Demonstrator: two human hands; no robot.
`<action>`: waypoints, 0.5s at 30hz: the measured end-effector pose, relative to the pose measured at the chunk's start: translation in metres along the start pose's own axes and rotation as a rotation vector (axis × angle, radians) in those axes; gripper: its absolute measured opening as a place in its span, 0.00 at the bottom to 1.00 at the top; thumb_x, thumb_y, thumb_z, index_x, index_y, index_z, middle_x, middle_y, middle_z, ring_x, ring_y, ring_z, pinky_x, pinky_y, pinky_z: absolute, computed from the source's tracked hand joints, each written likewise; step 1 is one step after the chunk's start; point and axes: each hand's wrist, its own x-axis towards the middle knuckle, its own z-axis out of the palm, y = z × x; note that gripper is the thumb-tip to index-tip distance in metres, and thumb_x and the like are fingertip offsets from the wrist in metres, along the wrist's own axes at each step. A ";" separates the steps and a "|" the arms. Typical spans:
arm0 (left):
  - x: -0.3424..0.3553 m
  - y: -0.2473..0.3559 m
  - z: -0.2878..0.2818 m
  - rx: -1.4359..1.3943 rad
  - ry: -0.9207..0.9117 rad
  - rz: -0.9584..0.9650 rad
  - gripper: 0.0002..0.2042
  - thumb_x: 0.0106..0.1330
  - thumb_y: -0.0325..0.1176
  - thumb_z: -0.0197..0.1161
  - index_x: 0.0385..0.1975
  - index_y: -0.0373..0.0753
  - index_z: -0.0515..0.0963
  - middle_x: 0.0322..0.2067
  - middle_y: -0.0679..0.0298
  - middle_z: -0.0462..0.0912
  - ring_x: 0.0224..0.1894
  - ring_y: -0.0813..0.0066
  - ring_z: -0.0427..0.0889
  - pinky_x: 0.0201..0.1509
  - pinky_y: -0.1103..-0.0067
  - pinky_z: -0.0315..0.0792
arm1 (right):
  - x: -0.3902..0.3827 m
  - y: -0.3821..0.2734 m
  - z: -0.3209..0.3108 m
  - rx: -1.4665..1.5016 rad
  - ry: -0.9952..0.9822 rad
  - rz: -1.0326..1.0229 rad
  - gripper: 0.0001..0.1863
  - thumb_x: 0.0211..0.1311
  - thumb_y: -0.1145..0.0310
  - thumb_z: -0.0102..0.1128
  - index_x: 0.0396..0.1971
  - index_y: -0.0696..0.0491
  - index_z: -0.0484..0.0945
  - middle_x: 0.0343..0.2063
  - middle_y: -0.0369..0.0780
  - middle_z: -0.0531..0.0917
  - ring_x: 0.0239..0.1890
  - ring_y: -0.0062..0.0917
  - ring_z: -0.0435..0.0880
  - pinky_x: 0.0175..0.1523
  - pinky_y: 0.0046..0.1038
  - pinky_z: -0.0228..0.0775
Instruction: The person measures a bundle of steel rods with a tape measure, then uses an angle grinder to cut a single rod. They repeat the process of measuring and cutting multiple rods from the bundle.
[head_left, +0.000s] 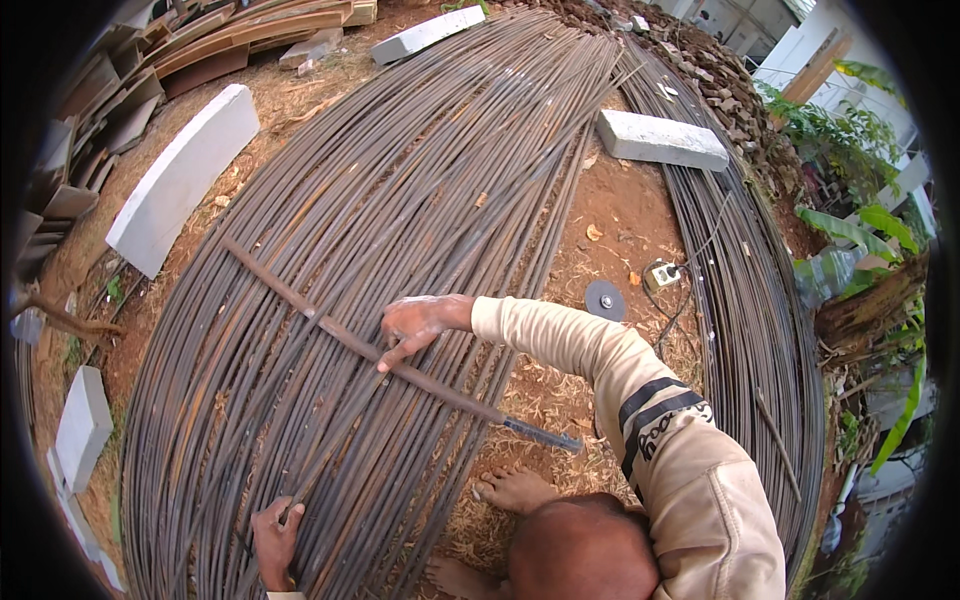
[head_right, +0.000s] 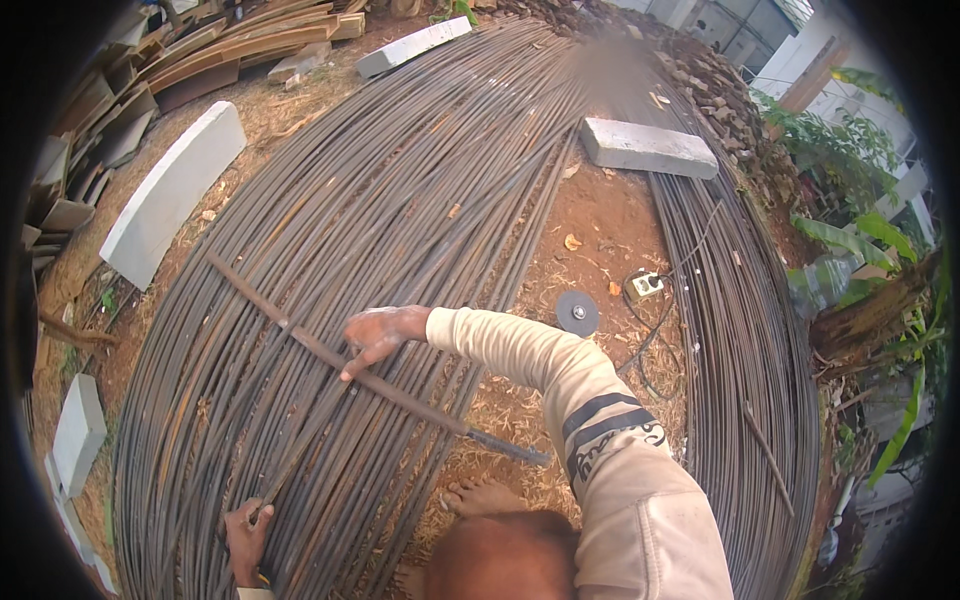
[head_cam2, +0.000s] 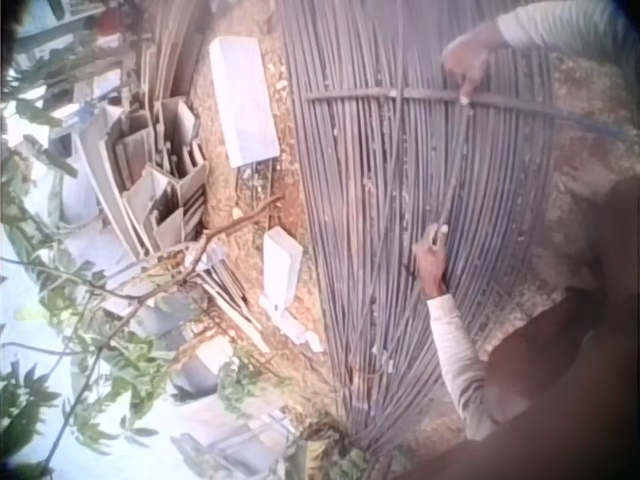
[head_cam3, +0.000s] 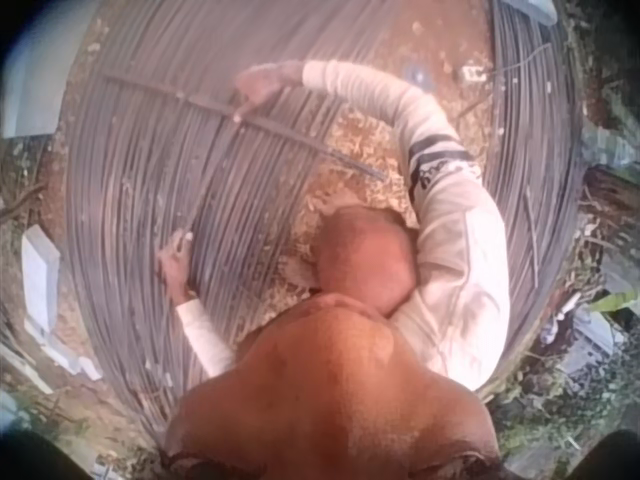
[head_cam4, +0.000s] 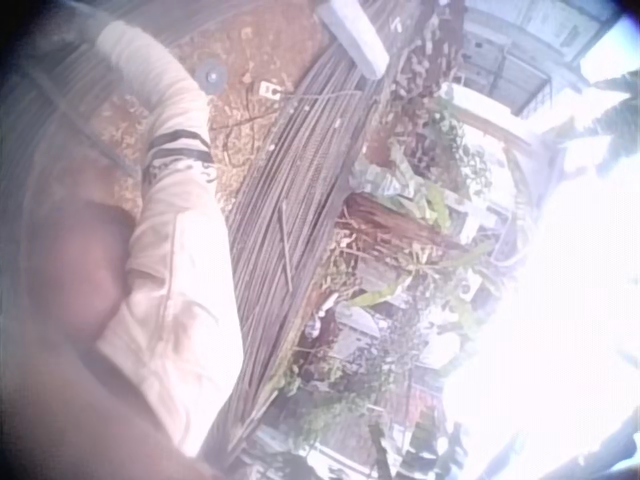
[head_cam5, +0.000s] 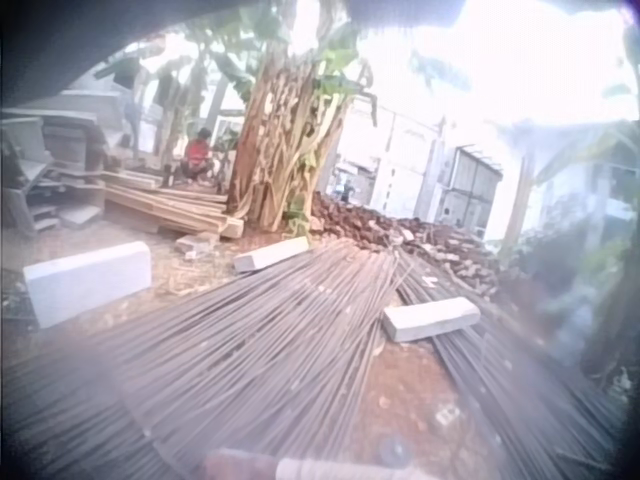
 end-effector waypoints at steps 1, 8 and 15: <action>-0.002 -0.001 0.005 0.028 0.072 0.038 0.22 0.71 0.45 0.74 0.43 0.26 0.87 0.28 0.43 0.86 0.29 0.50 0.83 0.40 0.63 0.77 | -0.003 0.002 -0.004 0.007 -0.008 -0.007 0.47 0.71 0.29 0.58 0.09 0.60 0.64 0.12 0.41 0.58 0.24 0.36 0.65 0.38 0.47 0.63; 0.015 -0.003 0.037 0.176 0.264 0.186 0.22 0.72 0.45 0.74 0.43 0.27 0.86 0.26 0.46 0.83 0.26 0.56 0.78 0.34 0.64 0.73 | -0.019 0.036 -0.007 -0.067 0.089 -0.046 0.42 0.68 0.31 0.64 0.14 0.58 0.69 0.14 0.41 0.67 0.25 0.38 0.69 0.39 0.47 0.66; 0.001 -0.007 0.019 -0.006 0.263 0.117 0.17 0.69 0.46 0.75 0.43 0.38 0.82 0.21 0.48 0.74 0.22 0.51 0.73 0.29 0.66 0.68 | 0.002 0.015 0.007 -0.224 0.226 -0.221 0.24 0.70 0.45 0.68 0.47 0.52 0.81 0.39 0.43 0.89 0.37 0.46 0.89 0.49 0.45 0.82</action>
